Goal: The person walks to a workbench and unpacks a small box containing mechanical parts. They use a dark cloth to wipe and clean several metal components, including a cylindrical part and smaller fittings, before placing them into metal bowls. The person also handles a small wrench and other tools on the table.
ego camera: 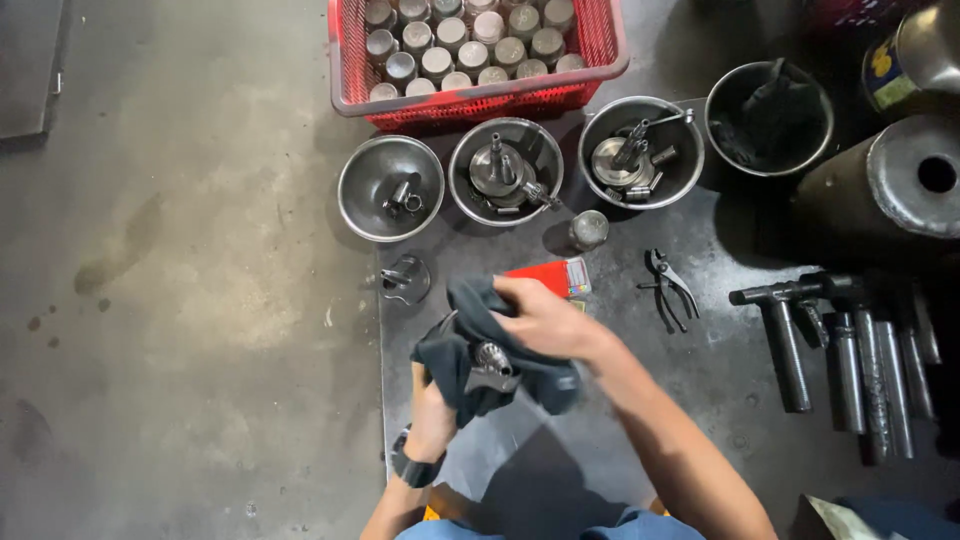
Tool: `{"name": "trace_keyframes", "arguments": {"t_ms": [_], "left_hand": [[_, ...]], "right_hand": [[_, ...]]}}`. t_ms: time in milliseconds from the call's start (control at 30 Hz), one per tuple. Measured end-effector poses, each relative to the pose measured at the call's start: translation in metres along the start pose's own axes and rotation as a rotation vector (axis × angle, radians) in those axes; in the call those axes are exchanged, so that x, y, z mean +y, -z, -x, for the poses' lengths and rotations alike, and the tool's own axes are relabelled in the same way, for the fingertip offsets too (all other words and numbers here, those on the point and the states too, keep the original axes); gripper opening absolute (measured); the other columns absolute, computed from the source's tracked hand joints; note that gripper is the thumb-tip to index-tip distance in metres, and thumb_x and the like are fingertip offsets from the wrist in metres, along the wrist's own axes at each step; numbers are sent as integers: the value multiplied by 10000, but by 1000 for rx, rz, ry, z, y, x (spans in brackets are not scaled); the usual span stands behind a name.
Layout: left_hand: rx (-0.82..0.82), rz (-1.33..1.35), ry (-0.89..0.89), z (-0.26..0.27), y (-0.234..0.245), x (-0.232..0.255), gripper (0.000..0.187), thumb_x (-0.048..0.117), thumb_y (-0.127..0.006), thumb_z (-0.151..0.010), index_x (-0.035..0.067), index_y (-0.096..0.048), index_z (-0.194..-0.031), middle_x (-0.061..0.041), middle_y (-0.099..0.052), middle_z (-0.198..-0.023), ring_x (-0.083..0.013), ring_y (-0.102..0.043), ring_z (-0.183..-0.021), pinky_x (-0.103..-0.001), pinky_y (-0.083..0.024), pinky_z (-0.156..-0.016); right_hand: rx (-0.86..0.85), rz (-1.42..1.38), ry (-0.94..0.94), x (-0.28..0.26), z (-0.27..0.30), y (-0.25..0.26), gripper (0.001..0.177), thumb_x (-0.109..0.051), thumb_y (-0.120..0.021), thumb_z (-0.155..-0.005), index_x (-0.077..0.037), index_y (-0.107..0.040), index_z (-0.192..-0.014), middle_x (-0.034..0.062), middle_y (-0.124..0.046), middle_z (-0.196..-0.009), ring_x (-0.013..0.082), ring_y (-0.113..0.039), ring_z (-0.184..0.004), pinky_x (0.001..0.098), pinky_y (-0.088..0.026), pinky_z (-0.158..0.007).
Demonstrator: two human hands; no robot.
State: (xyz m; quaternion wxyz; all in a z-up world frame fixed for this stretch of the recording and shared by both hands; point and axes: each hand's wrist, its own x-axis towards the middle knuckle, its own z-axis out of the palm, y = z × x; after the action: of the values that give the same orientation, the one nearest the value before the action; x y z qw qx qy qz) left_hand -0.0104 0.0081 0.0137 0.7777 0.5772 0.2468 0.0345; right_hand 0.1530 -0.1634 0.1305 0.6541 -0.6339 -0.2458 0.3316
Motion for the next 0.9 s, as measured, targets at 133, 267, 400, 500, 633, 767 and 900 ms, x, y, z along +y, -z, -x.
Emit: {"name": "trace_keyframes", "arguments": {"t_ms": [133, 267, 400, 500, 633, 767, 900], "left_hand": [[124, 197, -297, -7, -18, 13, 114, 31, -656, -998, 46, -560, -1058, 3, -569, -993, -93, -537, -884, -265, -517, -770], [324, 444, -410, -25, 22, -8, 114, -4, -600, -989, 100, -577, -1029, 24, -600, -1016, -86, -573, -911, -235, -525, -819], [204, 154, -736, -18, 46, -6, 134, 1, -662, -1012, 74, -555, -1045, -27, -586, -985, -134, -566, -874, -239, -507, -801], [267, -394, -633, 14, -2, 102, 364, 104, -749, -879, 26, -584, -1194, -74, -665, -981, -185, -662, -854, -287, -553, -825], [-22, -702, -716, 22, -37, 148, 434, 161, -811, -821, 26, -617, -1184, -127, -662, -945, -251, -668, -829, -319, -538, -777], [-284, -635, -700, 1, -45, 133, 590, 148, -768, -790, -3, -530, -1309, -177, -617, -1016, -283, -606, -884, -357, -516, -743], [-468, -85, -53, -16, -24, 40, 480, 23, -602, -938, -8, -544, -1413, -41, -588, -903, -99, -527, -750, -290, -481, -624]], "right_hand": [[664, 129, 57, 22, 23, -72, 269, -51, -635, -862, 31, -651, -1118, 20, -733, -923, 95, -667, -893, 285, -553, -827], [495, -87, 26, 136, 51, -61, 345, -101, -649, -885, 97, -640, -1168, 80, -715, -1042, 134, -629, -996, 315, -527, -897], [496, -875, -291, 209, 79, 39, 406, -198, -594, -929, 73, -637, -1228, 142, -733, -1128, 257, -718, -984, 427, -589, -897], [373, -824, -316, 130, 58, 46, 408, -194, -623, -963, 21, -612, -1311, 106, -702, -1180, 192, -683, -1008, 384, -563, -913], [151, -309, -437, 97, 41, 23, 417, -118, -658, -906, -7, -634, -1307, 71, -712, -1167, 137, -675, -1006, 333, -556, -893], [-35, -118, -332, 81, 45, 12, 342, -48, -689, -882, 23, -691, -1216, 40, -720, -1048, 106, -636, -935, 299, -541, -824], [243, 103, -173, 54, 37, -15, 309, -9, -690, -812, 25, -726, -1116, 10, -742, -932, 101, -645, -849, 302, -553, -781]]}}
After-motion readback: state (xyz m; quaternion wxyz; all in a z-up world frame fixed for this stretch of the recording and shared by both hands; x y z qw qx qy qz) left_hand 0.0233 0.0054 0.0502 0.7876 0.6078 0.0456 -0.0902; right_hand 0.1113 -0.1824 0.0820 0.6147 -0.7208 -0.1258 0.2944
